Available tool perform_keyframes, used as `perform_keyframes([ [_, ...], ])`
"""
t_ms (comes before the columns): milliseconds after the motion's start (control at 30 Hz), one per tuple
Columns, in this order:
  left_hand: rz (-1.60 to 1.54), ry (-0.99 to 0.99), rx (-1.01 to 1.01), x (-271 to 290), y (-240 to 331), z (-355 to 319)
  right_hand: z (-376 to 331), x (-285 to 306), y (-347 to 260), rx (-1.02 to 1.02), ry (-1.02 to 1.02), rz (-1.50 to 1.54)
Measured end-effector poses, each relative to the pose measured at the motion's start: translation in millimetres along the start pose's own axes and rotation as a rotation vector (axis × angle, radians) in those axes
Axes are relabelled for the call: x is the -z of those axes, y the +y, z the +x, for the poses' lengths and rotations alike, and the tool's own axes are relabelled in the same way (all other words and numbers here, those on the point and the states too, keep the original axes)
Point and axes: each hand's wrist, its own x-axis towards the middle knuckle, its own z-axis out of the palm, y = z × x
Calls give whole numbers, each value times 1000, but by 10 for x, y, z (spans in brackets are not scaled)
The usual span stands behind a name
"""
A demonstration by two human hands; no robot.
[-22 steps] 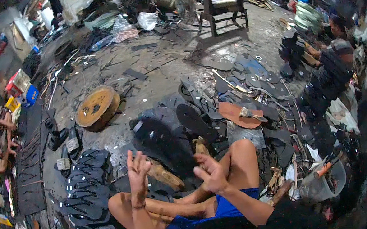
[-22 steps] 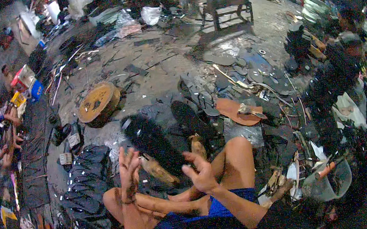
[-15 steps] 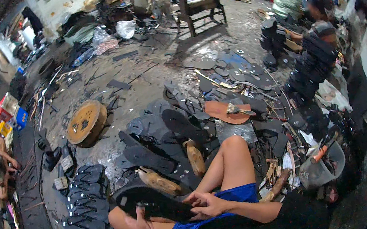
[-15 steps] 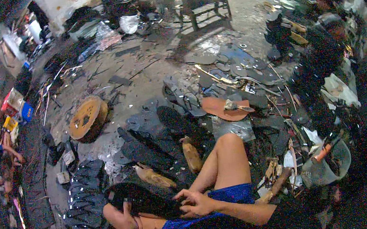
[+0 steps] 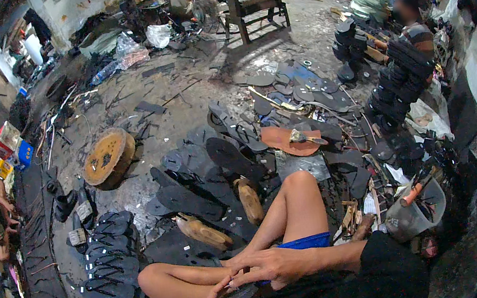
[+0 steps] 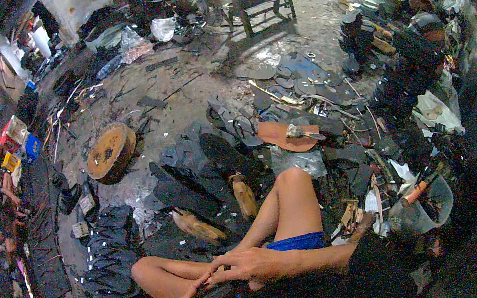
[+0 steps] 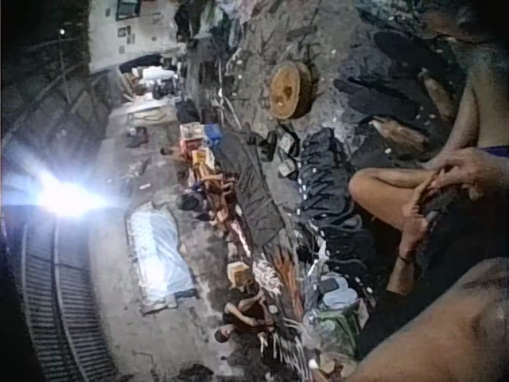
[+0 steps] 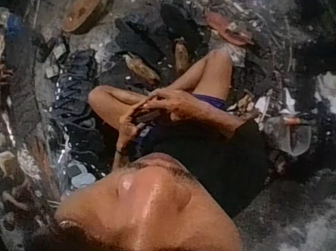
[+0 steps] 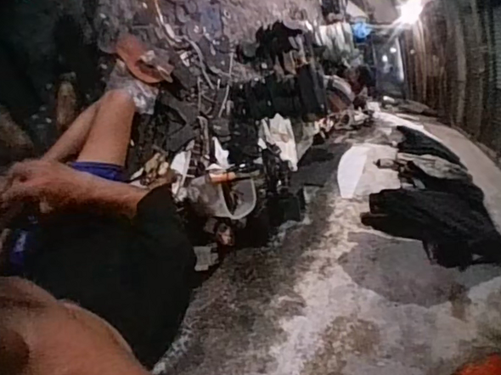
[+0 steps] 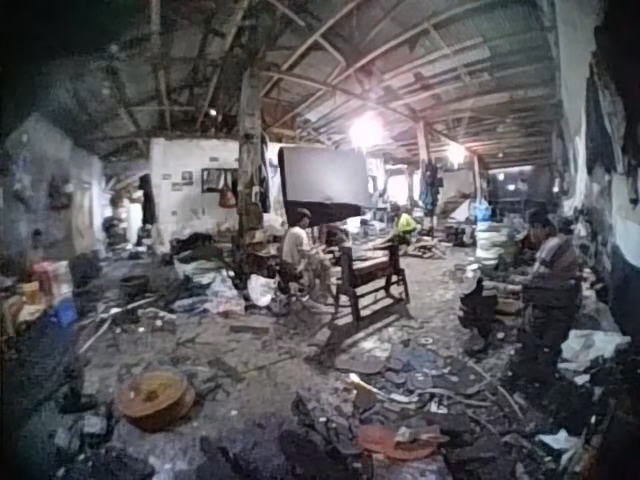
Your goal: The person sits on the floor and assembles flip-flops by hand. They repeatedly pick up a black sole and a strap, align the strap to the sole, and press the components together to form a finished sandal.
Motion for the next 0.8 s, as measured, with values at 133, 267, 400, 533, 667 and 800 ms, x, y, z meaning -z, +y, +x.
perform_keyframes([
  [133, 80, -7, -36, 19, 29, -16, -41, -25, -25, 0, 30, -35],
  [267, 257, 0, -74, 82, -73, -75, -102, -128, 48, -20, 8, -6],
  [400, 73, 12, -49, 84, -160, -106, -112, -205, 72, -84, -39, 67],
  [533, 217, 39, -79, 180, -344, -214, -126, -246, 52, -104, -9, 88],
  [667, -69, 268, -195, -27, -185, -160, -68, -226, -63, -82, 122, 121],
  [800, 370, 124, -360, 43, -154, -146, -131, -370, 25, -79, 152, -12],
])
